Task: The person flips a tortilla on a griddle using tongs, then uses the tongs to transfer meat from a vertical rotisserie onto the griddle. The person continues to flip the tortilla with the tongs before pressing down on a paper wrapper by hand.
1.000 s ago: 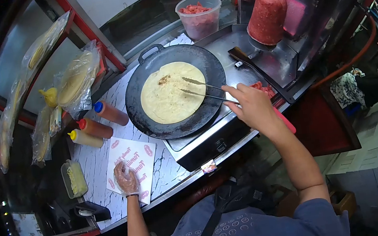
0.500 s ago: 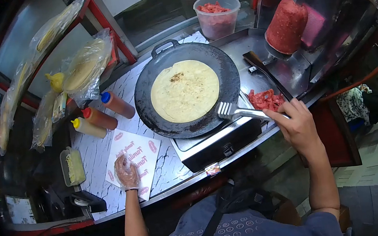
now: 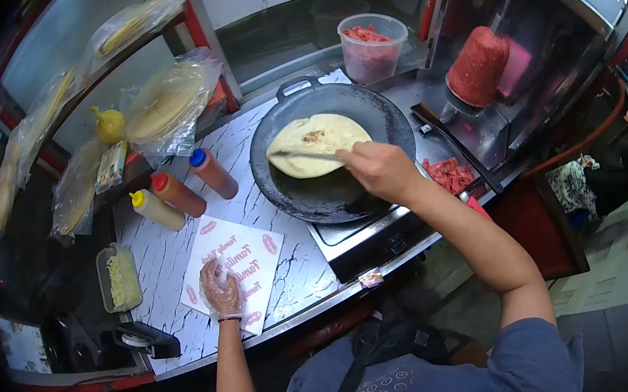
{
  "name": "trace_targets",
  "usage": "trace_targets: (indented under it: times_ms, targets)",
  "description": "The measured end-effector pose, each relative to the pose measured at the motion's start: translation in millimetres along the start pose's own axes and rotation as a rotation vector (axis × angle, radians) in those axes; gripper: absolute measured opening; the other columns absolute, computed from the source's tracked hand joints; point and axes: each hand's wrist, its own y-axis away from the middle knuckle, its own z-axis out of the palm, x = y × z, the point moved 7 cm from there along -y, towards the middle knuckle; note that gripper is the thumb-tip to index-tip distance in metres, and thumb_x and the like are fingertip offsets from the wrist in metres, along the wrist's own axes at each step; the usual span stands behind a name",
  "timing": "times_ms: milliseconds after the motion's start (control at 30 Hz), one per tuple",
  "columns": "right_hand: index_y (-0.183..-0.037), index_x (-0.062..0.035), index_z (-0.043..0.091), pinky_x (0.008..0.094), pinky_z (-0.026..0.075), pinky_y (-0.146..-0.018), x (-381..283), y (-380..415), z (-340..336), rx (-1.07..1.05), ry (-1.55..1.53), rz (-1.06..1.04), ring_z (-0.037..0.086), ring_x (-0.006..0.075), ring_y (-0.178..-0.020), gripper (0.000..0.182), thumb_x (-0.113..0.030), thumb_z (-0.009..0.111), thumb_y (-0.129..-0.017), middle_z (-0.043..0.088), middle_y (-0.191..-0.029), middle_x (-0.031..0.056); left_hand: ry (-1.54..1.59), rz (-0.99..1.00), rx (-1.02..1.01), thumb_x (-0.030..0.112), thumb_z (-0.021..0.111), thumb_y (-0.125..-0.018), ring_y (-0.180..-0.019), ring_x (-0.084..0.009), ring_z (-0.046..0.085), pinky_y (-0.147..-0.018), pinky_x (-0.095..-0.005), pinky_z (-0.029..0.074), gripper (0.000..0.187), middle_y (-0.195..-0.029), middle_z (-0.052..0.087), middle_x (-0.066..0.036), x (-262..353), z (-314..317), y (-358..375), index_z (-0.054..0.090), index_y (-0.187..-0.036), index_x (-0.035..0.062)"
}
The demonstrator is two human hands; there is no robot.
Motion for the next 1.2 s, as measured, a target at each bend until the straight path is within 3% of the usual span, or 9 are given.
trace_targets:
  times_ms: [100,167,233,367,500,567,700,900,1200]
  targets:
    - [-0.112,0.0007,0.070,0.0371,0.053,-0.066,15,-19,-52,0.154,-0.178,0.227,0.067,0.0309,-0.073,0.026,-0.008,0.072,-0.087,0.066,-0.084,0.0133,-0.008,-0.020,-0.016,0.010,0.067,-0.075,-0.115,-0.0382,0.057,-0.103,-0.0452,0.047,0.045,-0.122,0.062,-0.019,0,1,0,0.063,-0.118,-0.0017]
    - [-0.113,0.0037,0.070,0.0335,0.055,-0.074,44,-20,-69,0.170,-0.273,0.395,0.073,0.0272,-0.081,0.030,-0.010,0.074,-0.087,0.073,-0.097,0.0168,-0.044,0.006,-0.014,0.010,0.066,-0.075,-0.116,-0.0383,0.057,-0.105,-0.0461,0.045,0.046,-0.122,0.062,-0.019,-3,2,0,0.063,-0.120,-0.0013]
    - [-0.122,0.0024,0.068,0.0306,0.055,-0.083,87,-4,-56,0.110,-0.407,0.562,0.073,0.0184,-0.092,0.039,-0.016,0.076,-0.088,0.074,-0.109,0.0179,-0.055,0.064,0.004,0.006,0.066,-0.075,-0.115,-0.0364,0.058,-0.101,-0.0436,0.047,0.047,-0.124,0.061,-0.018,-9,4,2,0.061,-0.122,-0.0002]
    - [-0.131,0.0003,0.064,0.0300,0.051,-0.090,141,66,-17,0.160,-0.643,0.907,0.068,0.0164,-0.102,0.045,-0.020,0.074,-0.093,0.072,-0.111,0.0161,-0.069,0.091,-0.001,0.004,0.066,-0.076,-0.115,-0.0357,0.058,-0.100,-0.0426,0.048,0.048,-0.125,0.060,-0.017,-2,3,2,0.060,-0.123,0.0013]
    - [-0.129,0.0012,0.065,0.0299,0.051,-0.090,108,96,-60,0.289,-0.444,0.861,0.068,0.0167,-0.101,0.042,-0.019,0.074,-0.092,0.073,-0.111,0.0150,-0.050,0.007,-0.048,0.010,0.067,-0.075,-0.118,-0.0380,0.056,-0.107,-0.0469,0.043,0.049,-0.124,0.061,-0.019,-2,3,0,0.062,-0.123,-0.0007]
    - [-0.126,0.0021,0.066,0.0300,0.052,-0.089,63,94,-80,0.134,-0.328,0.764,0.068,0.0161,-0.101,0.041,-0.019,0.074,-0.091,0.074,-0.113,0.0123,-0.062,0.026,-0.037,0.010,0.068,-0.075,-0.118,-0.0380,0.056,-0.107,-0.0469,0.043,0.049,-0.124,0.061,-0.019,0,2,1,0.062,-0.122,-0.0006]
    - [-0.122,-0.0052,0.070,0.0378,0.055,-0.078,-1,87,-62,-0.098,-0.250,0.582,0.071,0.0300,-0.087,0.036,-0.021,0.073,-0.090,0.073,-0.101,0.0157,-0.078,0.043,-0.050,0.010,0.068,-0.075,-0.117,-0.0380,0.056,-0.106,-0.0468,0.042,0.049,-0.124,0.061,-0.019,-2,4,0,0.062,-0.123,0.0002]
    - [-0.119,-0.0079,0.069,0.0425,0.052,-0.068,15,88,-31,0.055,-0.098,0.626,0.068,0.0321,-0.076,0.031,-0.022,0.070,-0.091,0.068,-0.089,0.0129,-0.146,0.100,-0.047,0.002,0.067,-0.076,-0.112,-0.0347,0.058,-0.098,-0.0429,0.048,0.049,-0.123,0.060,-0.018,4,3,1,0.060,-0.124,0.0024]
    - [-0.121,-0.0106,0.070,0.0424,0.051,-0.066,23,93,-41,0.014,-0.172,0.611,0.067,0.0307,-0.073,0.033,-0.024,0.072,-0.091,0.065,-0.083,0.0123,-0.091,0.034,-0.059,0.005,0.067,-0.074,-0.113,-0.0367,0.058,-0.099,-0.0445,0.047,0.050,-0.121,0.062,-0.019,3,2,0,0.061,-0.124,0.0019]
